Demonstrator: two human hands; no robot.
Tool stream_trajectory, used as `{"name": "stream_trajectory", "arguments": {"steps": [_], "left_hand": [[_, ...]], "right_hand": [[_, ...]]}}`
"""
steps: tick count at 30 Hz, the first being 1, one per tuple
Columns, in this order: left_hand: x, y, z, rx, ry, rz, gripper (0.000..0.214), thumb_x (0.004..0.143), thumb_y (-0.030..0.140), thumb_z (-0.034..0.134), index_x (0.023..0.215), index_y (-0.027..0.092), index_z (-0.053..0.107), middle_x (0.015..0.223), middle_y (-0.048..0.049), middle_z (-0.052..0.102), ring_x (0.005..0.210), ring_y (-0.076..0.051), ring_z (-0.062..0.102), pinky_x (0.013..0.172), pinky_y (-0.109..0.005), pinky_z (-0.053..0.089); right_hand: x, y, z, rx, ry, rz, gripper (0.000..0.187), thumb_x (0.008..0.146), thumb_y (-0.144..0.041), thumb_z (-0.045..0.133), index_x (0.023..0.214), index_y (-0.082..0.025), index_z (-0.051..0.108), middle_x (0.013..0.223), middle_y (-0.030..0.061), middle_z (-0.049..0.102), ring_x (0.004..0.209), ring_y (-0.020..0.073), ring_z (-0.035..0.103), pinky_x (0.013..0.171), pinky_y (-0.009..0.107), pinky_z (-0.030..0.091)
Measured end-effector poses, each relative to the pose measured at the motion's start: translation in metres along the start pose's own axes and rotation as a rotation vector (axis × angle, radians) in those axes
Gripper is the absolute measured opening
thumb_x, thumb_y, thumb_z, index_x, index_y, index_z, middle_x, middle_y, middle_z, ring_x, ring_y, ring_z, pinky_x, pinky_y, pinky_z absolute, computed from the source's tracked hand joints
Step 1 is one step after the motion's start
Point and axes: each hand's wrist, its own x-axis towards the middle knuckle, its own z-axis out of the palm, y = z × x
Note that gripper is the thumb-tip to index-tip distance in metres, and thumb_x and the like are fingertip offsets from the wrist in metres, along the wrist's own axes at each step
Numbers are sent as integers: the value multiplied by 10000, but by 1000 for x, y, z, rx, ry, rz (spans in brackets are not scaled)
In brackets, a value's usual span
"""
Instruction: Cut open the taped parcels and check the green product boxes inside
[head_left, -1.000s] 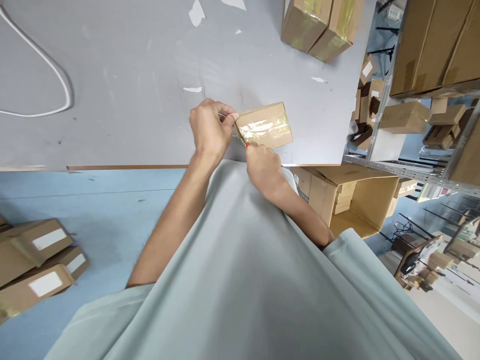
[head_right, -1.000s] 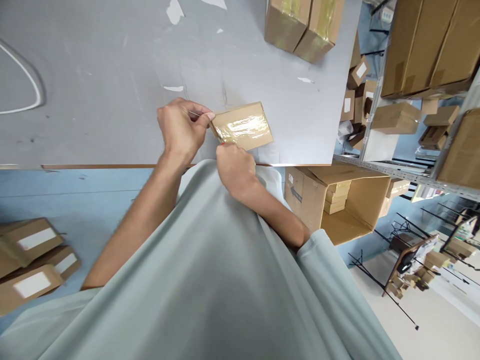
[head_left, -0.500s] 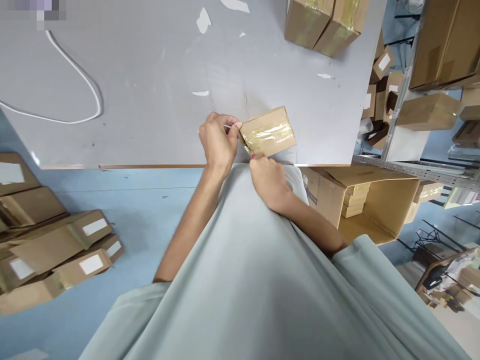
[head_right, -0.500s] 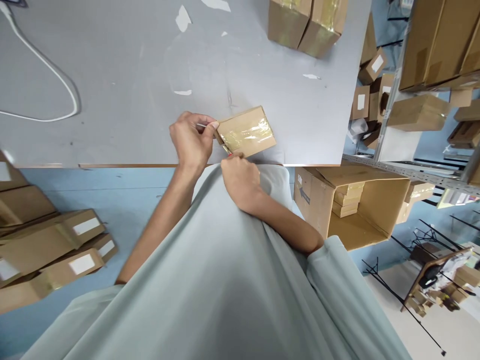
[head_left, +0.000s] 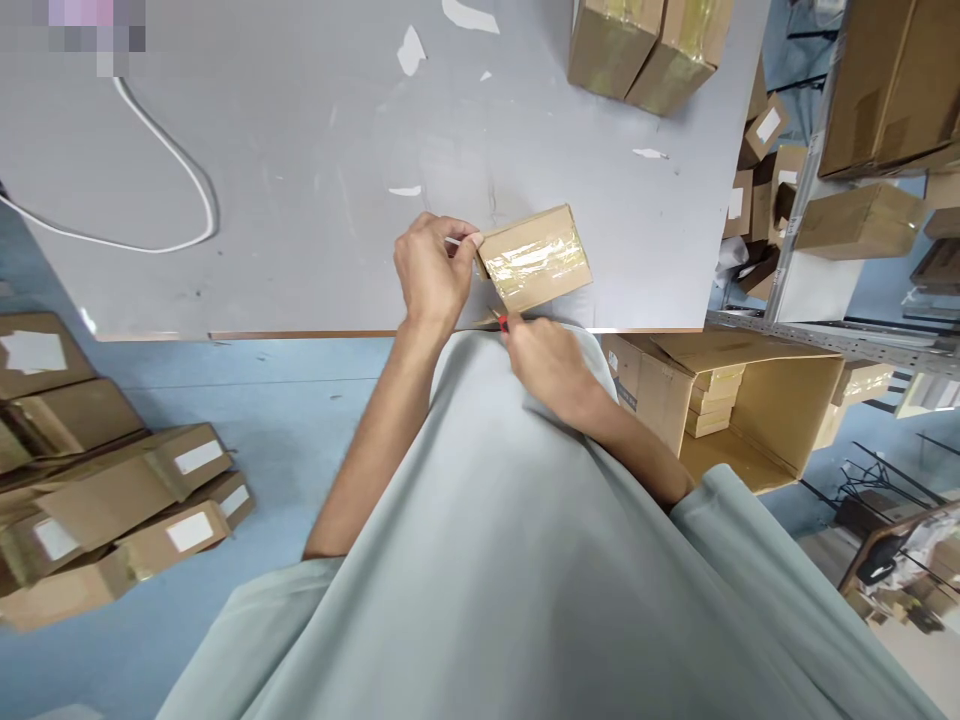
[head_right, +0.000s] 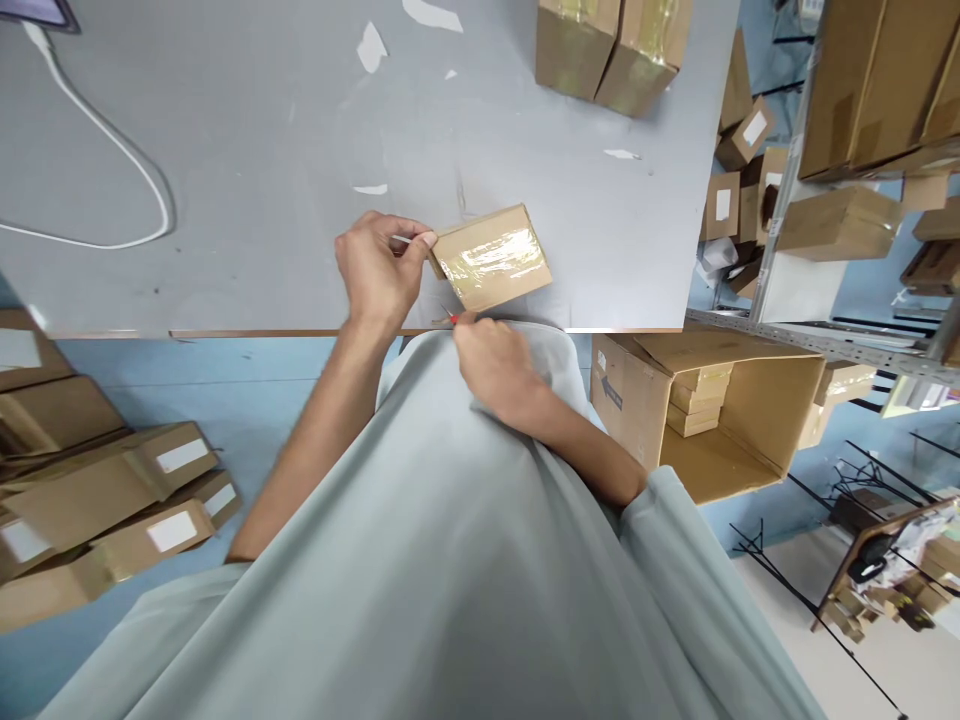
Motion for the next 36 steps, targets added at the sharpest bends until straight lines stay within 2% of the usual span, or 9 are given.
{"name": "stream_trajectory", "arguments": {"steps": [2,5,8,11,14,18,25,33,36], "left_hand": [[-5,9,-1,-19,-11,29,339,1004,620,794,1203,347,816,1251,-80,792,1346,-356,745,1146,-488,635],[-17,28,10,-40,-85,152,381,996,593,807,1320,392,802,1531,-94,725,1618,-429,559,1282,-614,558],[-27,45,34,28,-205,324,470,929,653,867,1324,407,805,1685,-65,657,1769,-487,356,1418,-752,343],[-31,49,57,79,-283,406,657,844,800,896,1326,362,809,1782,-57,598,1821,-536,204,1449,-805,148],[-28,41,67,87,-295,411,699,872,827,855,1386,357,794,1834,-55,555,1822,-527,208,1446,-799,130],[-25,28,69,212,-256,472,606,988,672,785,1489,332,760,1879,-113,497,1805,-499,299,1467,-780,105],[-24,21,73,295,-234,533,592,1033,596,755,1551,311,725,1887,-134,482,1805,-483,312,1469,-762,134],[-23,18,75,290,-251,524,592,1040,586,764,1559,304,726,1890,-143,472,1803,-496,309,1469,-767,118],[-25,17,77,272,-256,534,581,1043,597,759,1543,301,737,1886,-135,480,1797,-498,322,1472,-766,112]], "right_hand": [[-11,18,-14,-7,54,92,436,1238,-316,485,1586,-194,718,1204,155,904,1065,349,859,946,402,639],[-22,56,-27,48,260,219,478,1246,-367,416,1629,-264,684,1224,108,906,1072,338,864,969,395,629],[-24,93,-29,79,403,265,481,1213,-326,422,1592,-275,714,1249,104,903,1113,333,865,993,397,627],[-21,112,-28,71,435,257,504,1188,-304,466,1636,-257,694,1327,125,893,1192,334,857,1026,401,626],[-12,113,-29,51,416,224,535,1208,-342,482,1713,-253,635,1391,141,878,1234,325,847,1045,390,620],[8,105,-31,35,367,195,557,1236,-388,463,1763,-260,590,1397,141,877,1215,318,842,1047,392,613],[33,94,-40,-10,258,256,585,1250,-402,386,1787,-241,553,1439,162,852,1272,362,814,1094,461,606],[39,73,-56,-55,194,344,501,1251,-400,398,1673,-252,622,1380,157,847,1292,374,772,1123,500,594],[36,69,-55,-86,165,364,449,1247,-380,434,1599,-218,660,1343,180,843,1282,370,772,1115,499,608]]}}
